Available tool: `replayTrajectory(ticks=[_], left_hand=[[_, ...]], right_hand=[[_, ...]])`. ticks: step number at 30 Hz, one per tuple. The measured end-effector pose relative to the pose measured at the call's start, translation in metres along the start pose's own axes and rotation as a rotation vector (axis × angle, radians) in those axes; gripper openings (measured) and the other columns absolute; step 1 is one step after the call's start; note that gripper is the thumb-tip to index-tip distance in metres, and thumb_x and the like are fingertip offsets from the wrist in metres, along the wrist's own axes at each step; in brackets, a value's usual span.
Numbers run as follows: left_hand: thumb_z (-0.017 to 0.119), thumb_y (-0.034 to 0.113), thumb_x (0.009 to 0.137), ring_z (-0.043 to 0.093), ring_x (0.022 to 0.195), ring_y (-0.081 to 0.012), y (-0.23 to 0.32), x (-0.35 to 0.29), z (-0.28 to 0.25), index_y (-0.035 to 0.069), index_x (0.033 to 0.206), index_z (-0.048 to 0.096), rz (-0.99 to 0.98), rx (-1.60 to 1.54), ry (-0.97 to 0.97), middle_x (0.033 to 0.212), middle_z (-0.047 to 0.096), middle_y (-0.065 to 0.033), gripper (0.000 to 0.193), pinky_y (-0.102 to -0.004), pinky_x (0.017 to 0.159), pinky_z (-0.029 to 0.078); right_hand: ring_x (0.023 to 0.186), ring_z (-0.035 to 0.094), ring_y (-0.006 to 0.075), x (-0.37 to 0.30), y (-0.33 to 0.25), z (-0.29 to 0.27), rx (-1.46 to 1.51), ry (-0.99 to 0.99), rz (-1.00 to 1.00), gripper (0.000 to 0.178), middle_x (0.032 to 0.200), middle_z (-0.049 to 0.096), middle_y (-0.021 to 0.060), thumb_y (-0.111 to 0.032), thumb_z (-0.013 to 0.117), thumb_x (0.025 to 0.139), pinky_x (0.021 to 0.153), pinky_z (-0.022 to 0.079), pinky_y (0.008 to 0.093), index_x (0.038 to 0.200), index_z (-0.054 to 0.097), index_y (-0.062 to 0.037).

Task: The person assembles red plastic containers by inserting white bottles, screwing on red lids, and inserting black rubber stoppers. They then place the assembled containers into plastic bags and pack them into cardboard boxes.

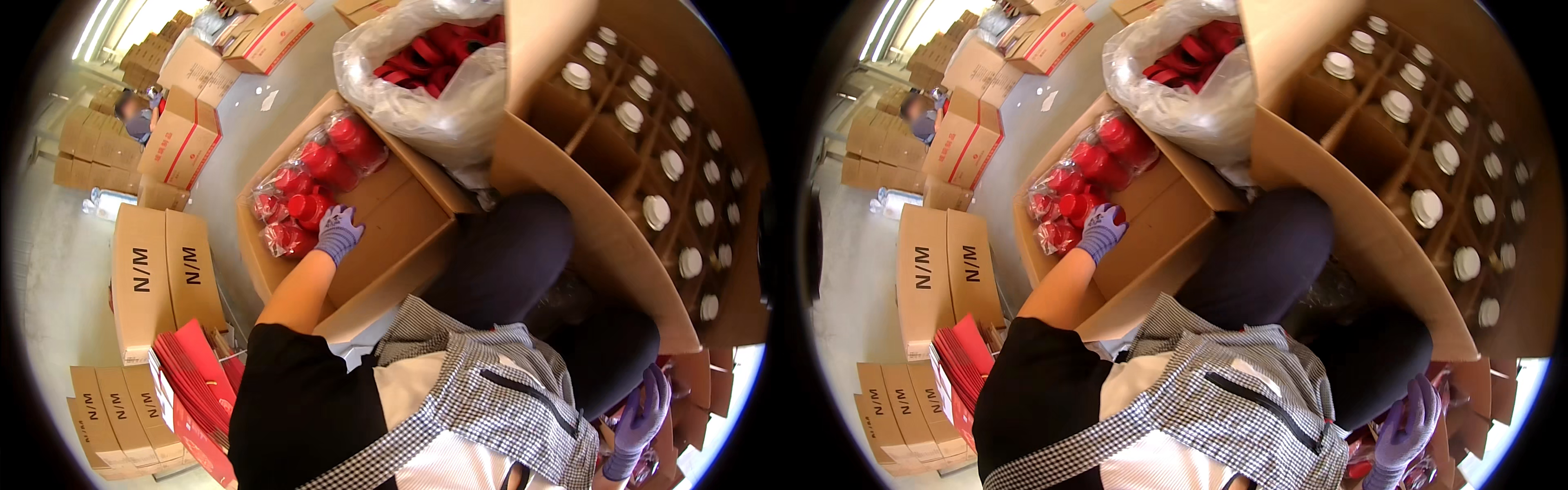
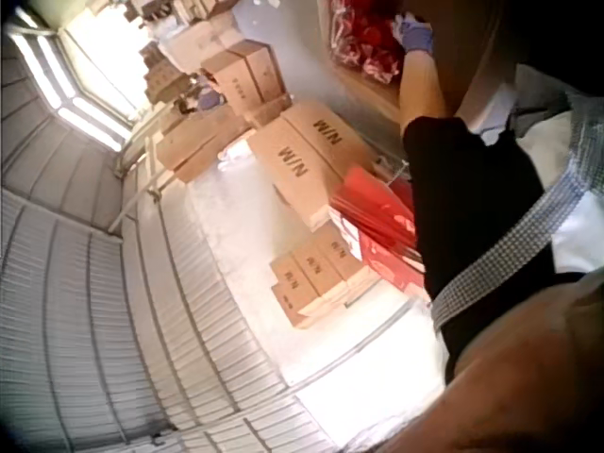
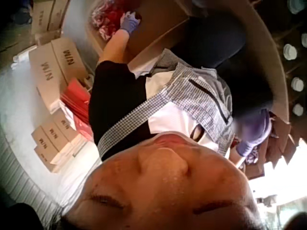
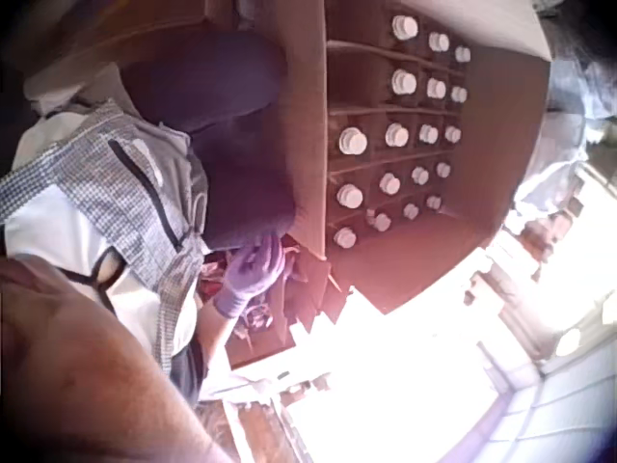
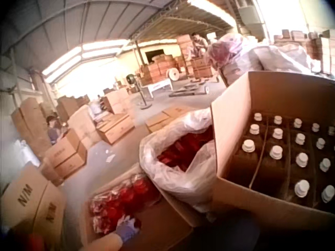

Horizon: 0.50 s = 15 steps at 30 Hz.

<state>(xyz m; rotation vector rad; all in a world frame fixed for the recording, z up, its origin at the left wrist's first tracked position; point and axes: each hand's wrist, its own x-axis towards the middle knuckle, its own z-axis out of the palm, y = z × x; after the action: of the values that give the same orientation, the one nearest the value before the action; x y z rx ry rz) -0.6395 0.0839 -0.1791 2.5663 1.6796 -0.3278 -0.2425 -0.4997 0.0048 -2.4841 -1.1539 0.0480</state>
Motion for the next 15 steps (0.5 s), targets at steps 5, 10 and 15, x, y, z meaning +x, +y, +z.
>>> replayTrajectory(ticks=[5,10,15], left_hand=[[0.064,0.045,0.088,0.041,0.144,-0.0357,-0.091,0.103,0.022,0.010,0.128,0.066,-0.177,0.191,-0.052,0.145,0.057,-0.0141,0.052,-0.0502,0.117,0.035],[0.060,0.047,0.091,0.056,0.134,-0.0368,-0.125,0.159,0.044,0.010,0.131,0.067,-0.363,0.181,-0.343,0.140,0.062,-0.0189,0.054,-0.0494,0.111,0.045],[0.064,0.042,0.088,0.066,0.122,-0.0350,-0.187,0.116,0.147,0.003,0.113,0.075,-0.359,0.052,-0.474,0.121,0.070,-0.0245,0.048,-0.0452,0.105,0.051]], right_hand=[[0.124,0.058,0.0378,0.034,-0.042,0.010,-0.100,-0.145,0.034,0.039,0.129,0.064,0.0199,0.001,0.064,0.083,0.110,0.043,0.0473,0.122,0.068,0.0016],[0.123,0.058,0.0377,0.059,-0.094,0.020,-0.074,-0.307,0.050,0.039,0.127,0.064,0.0193,-0.004,0.064,0.080,0.109,0.043,0.0471,0.118,0.067,0.0021],[0.120,0.059,0.0395,0.083,-0.106,0.042,-0.034,-0.341,0.041,0.038,0.125,0.065,0.0195,-0.004,0.070,0.076,0.105,0.046,0.0492,0.114,0.068,0.0009]])
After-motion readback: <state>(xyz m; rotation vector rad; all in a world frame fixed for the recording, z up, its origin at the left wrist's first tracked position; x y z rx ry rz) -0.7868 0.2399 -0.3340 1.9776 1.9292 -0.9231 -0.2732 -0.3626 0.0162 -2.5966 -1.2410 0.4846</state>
